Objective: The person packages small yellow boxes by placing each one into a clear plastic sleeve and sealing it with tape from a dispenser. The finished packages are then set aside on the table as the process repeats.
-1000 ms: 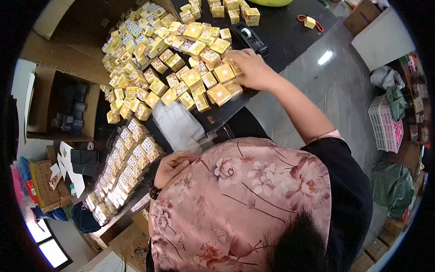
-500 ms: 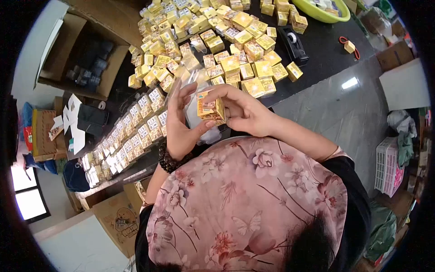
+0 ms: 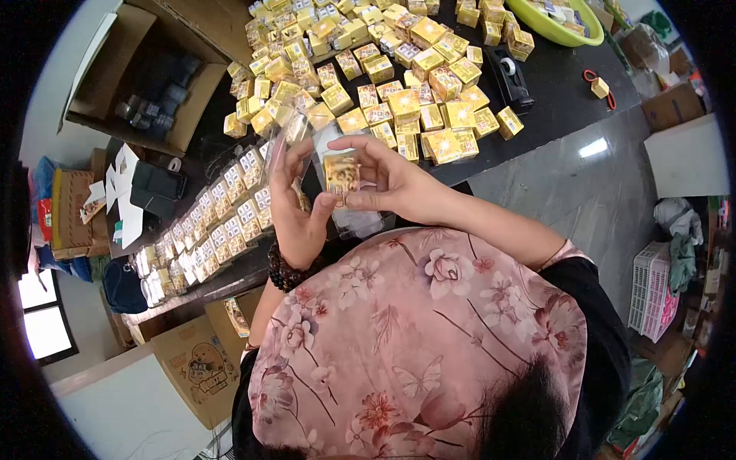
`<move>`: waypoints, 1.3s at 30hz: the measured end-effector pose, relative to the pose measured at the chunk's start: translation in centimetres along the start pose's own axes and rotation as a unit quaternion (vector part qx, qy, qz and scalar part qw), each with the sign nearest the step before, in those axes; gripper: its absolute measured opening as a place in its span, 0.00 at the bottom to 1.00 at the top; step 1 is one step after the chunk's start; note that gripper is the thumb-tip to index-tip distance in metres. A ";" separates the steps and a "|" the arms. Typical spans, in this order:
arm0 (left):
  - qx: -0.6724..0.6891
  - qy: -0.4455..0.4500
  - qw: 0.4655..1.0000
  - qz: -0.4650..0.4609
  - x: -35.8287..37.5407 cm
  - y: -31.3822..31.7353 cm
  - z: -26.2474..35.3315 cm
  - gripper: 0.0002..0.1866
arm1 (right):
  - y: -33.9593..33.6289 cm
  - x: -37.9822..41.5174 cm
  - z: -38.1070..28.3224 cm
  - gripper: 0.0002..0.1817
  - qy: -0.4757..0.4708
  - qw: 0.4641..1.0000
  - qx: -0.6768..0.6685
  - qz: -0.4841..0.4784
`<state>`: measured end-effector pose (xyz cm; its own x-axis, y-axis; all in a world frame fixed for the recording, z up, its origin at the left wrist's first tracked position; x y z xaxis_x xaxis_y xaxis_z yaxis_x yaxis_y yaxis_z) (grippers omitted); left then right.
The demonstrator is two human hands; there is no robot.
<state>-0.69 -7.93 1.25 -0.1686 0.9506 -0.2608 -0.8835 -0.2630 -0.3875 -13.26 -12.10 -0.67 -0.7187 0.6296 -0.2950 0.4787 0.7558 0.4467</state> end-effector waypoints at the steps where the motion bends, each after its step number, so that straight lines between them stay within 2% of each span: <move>1: 0.028 0.026 0.999 -0.003 0.0 0.2 -0.9 0.53 | -0.8 0.3 1.3 0.26 0.062 0.994 -0.078 0.052; 2: 0.056 0.053 0.997 -0.006 0.1 0.3 -1.1 0.54 | -1.4 0.6 2.4 0.26 0.122 0.975 -0.155 0.104; 3: 0.056 0.054 0.997 -0.008 0.0 0.3 -0.8 0.54 | -1.4 0.8 2.4 0.25 0.152 0.953 -0.237 0.114; 4: 0.052 0.019 0.998 -0.005 0.0 0.4 -0.8 0.52 | -1.8 0.9 2.5 0.25 0.150 0.953 -0.236 0.116; 6: 0.047 -0.018 0.999 -0.003 -0.1 0.4 -0.9 0.51 | -0.7 1.0 2.6 0.26 0.149 0.949 -0.275 0.033; 7: 0.060 -0.026 0.998 -0.001 0.0 0.3 -0.8 0.50 | -0.3 1.0 2.6 0.26 0.149 0.949 -0.276 0.034; 8: 0.072 -0.033 0.997 0.001 0.0 0.2 -0.9 0.49 | -0.6 0.4 1.5 0.25 0.070 0.994 -0.077 0.040; 9: 0.072 -0.033 0.997 0.002 0.1 0.2 -1.3 0.49 | -0.6 0.0 -0.2 0.24 -0.013 0.991 0.127 0.044; 10: 0.082 -0.017 0.996 -0.006 0.2 0.4 -1.7 0.48 | -0.5 -0.1 -0.6 0.24 -0.013 0.991 0.127 0.043; 12: 0.091 -0.001 0.996 -0.014 0.2 0.5 -1.6 0.47 | -1.3 -0.2 -1.3 0.23 -0.031 0.993 0.045 0.105; 14: 0.158 -0.052 0.986 -0.020 0.4 0.7 -2.2 0.45 | -2.3 -0.3 -1.6 0.20 -0.023 0.992 0.059 0.111; 16: 0.140 -0.041 0.989 -0.022 0.5 0.7 -2.0 0.45 | -3.5 0.1 -0.3 0.18 0.070 0.974 -0.088 0.195; 18: 0.123 -0.030 0.992 -0.020 0.5 0.6 -1.9 0.45 | -3.3 0.0 -0.3 0.17 0.076 0.975 -0.114 0.174; 20: 0.102 -0.022 0.994 -0.014 0.4 0.5 -1.6 0.45 | -2.7 0.2 0.4 0.19 0.119 0.981 -0.068 0.135; 24: 0.107 -0.030 0.994 0.012 0.1 0.1 -1.3 0.46 | -0.7 0.0 -0.4 0.20 0.121 0.983 -0.062 0.125; 26: 0.110 -0.020 0.994 -0.005 0.2 0.3 -1.0 0.44 | -0.2 -0.4 -1.7 0.22 0.015 0.996 0.065 0.066; 27: 0.110 -0.019 0.994 -0.007 0.2 0.3 -1.2 0.44 | -0.4 -0.5 -1.9 0.22 0.014 0.995 0.066 0.067; 29: 0.134 0.001 0.991 -0.028 0.6 0.5 -1.4 0.38 | -2.6 -0.8 -4.6 0.23 -0.104 0.967 0.165 0.165; 30: 0.134 0.000 0.991 -0.030 0.8 0.6 -1.2 0.38 | -3.8 -1.1 -5.1 0.20 -0.118 0.951 0.204 0.199; 31: 0.154 -0.009 0.988 -0.032 0.9 0.7 -1.0 0.34 | -4.5 -1.4 -5.4 0.20 -0.119 0.951 0.204 0.201; 33: 0.174 -0.018 0.984 -0.034 0.9 0.7 -0.7 0.31 | -5.2 -2.0 -5.4 0.21 -0.036 0.882 0.446 0.150; 34: 0.137 -0.001 0.990 -0.044 0.9 0.7 -0.4 0.28 | -5.1 -2.2 -5.2 0.21 -0.005 0.870 0.476 0.126; 35: 0.100 0.016 0.994 -0.052 1.0 0.8 -0.1 0.26 | -5.0 -2.1 -5.3 0.21 -0.006 0.870 0.477 0.126; 37: 0.093 0.018 0.994 -0.047 0.9 0.8 -0.3 0.25 | -4.2 -2.2 -4.4 0.19 0.009 0.933 0.349 0.081; 38: 0.087 0.019 0.995 -0.043 1.0 0.8 -0.4 0.23 | -4.1 -2.2 -4.1 0.19 0.010 0.934 0.349 0.081; 39: 0.088 0.019 0.995 -0.044 1.0 0.8 -0.4 0.23 | -4.2 -2.2 -4.1 0.18 -0.026 0.952 0.281 0.121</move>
<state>-1.38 -7.25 0.33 -0.0734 0.9609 -0.2668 -0.9574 -0.1428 -0.2509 -15.78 -17.42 1.54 -0.5341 0.7945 -0.2890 0.8316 0.5552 -0.0107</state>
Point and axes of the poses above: each hand's wrist, its own x-axis away from the middle knuckle, its own y-axis out of the palm, z = x × y, the point moved 8 cm from there along -x, towards the middle knuckle, and after that the axes turned 7 degrees about -y, right-handed, at the moved point
